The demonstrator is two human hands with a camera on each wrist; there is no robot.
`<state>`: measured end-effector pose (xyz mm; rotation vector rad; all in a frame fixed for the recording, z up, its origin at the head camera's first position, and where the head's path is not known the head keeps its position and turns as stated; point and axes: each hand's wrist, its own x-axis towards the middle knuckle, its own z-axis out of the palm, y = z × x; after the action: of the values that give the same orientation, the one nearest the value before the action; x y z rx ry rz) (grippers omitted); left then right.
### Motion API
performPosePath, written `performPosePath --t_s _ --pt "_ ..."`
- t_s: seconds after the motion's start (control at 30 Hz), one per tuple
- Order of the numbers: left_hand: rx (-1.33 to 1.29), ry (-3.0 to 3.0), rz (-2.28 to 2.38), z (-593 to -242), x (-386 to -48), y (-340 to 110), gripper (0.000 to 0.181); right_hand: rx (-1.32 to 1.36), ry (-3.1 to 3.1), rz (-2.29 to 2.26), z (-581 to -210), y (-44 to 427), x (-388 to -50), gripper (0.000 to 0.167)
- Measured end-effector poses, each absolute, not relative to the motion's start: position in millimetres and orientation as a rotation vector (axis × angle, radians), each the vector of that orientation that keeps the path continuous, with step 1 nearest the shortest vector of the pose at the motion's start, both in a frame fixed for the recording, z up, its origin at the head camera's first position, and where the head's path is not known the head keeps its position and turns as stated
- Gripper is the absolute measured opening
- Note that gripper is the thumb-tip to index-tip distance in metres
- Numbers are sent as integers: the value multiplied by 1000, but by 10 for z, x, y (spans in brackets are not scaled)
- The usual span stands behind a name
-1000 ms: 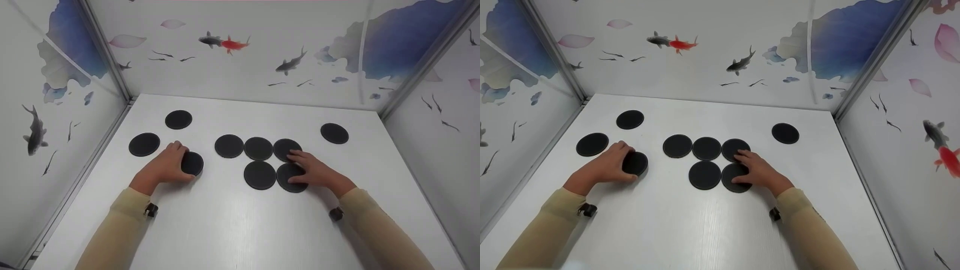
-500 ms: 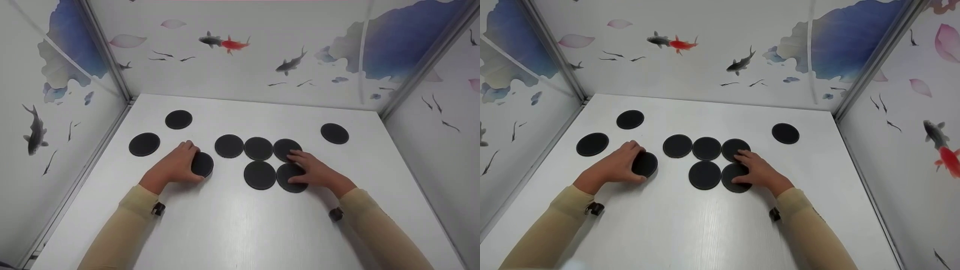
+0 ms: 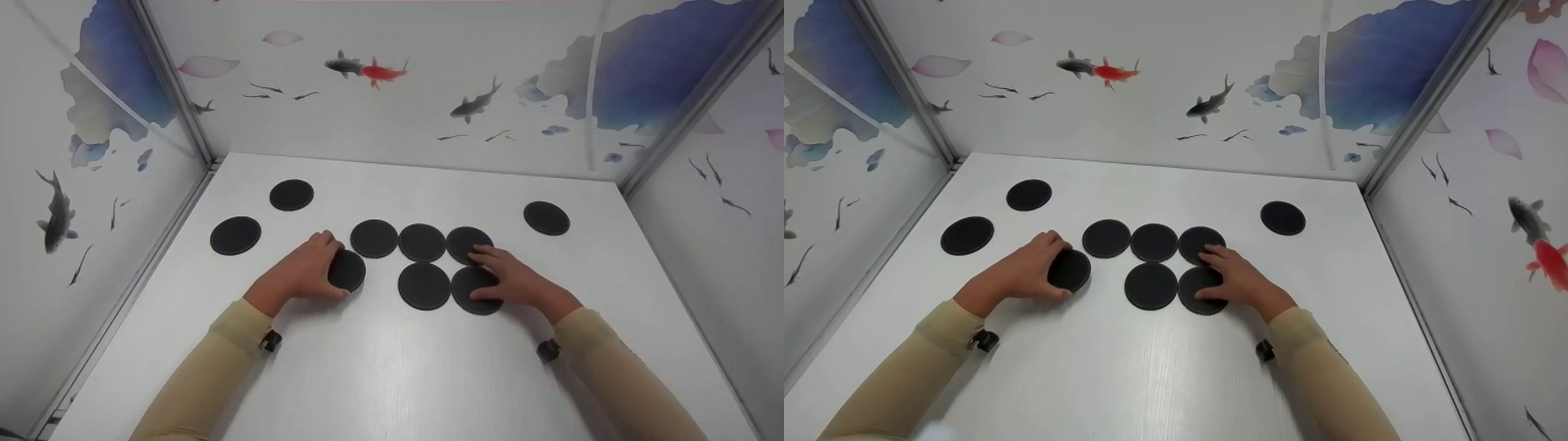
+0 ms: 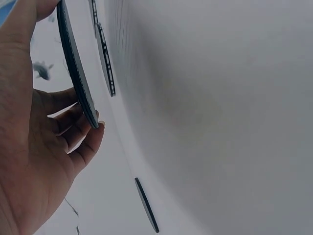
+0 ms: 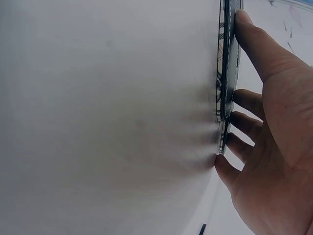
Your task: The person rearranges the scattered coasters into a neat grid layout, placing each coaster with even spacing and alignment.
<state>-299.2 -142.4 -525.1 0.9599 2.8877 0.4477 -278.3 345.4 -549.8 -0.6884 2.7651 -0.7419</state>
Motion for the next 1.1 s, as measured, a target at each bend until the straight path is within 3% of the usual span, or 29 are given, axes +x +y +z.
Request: performPosePath --t_s 1.1 --pt "1105 2786 390 -5340 -2996 -973 103 -661 2747 -739 -5496 3461 -2782 95"
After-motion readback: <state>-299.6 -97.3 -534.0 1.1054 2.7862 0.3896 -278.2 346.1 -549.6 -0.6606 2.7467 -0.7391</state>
